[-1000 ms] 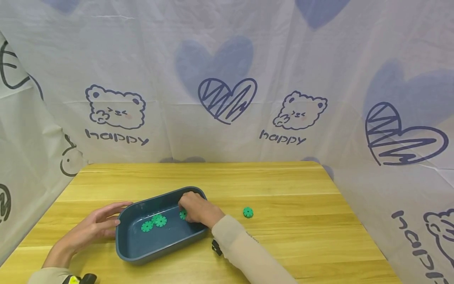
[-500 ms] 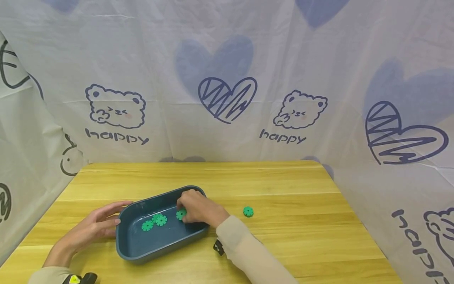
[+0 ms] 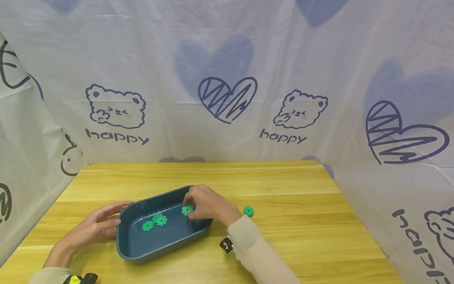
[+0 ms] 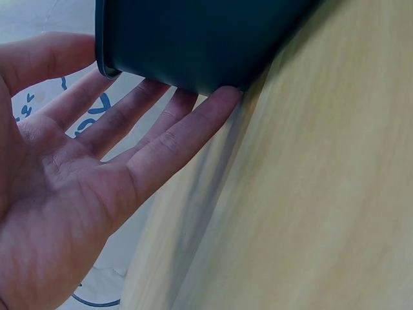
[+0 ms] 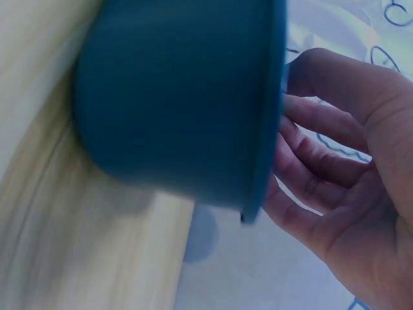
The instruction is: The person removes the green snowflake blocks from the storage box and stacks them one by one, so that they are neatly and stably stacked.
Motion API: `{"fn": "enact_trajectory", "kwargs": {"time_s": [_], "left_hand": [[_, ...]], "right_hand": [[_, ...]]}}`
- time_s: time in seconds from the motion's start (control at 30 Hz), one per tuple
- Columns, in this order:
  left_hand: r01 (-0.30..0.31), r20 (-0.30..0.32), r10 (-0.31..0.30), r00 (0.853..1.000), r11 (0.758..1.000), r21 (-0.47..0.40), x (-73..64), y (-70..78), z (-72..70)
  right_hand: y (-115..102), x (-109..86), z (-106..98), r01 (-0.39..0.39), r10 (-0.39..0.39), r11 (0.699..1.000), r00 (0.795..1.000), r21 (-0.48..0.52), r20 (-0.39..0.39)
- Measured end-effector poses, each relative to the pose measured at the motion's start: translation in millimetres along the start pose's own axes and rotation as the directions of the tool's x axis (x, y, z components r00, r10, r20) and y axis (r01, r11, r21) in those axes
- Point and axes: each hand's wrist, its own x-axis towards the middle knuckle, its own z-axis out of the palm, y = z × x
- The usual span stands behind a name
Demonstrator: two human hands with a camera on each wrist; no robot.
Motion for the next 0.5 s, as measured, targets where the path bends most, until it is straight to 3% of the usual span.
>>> {"fn": "enact_trajectory", "kwargs": {"time_s": [0.27,0.5], "left_hand": [[0.001,-0.012,-0.001,1.000,1.000,0.008,0.3,0.6,-0.2],[-0.019,-0.002,0.019,1.000,1.000,0.003,0.4,0.3,0.4]], "right_hand": [[14.8,-19.0,-14.5,0.002,0.000,0.999,0.998,0.048,-0.057],[28.8,-38.3,-24.2,-0.056,0.066,0.994,0.992,0.099,-0.107]]}}
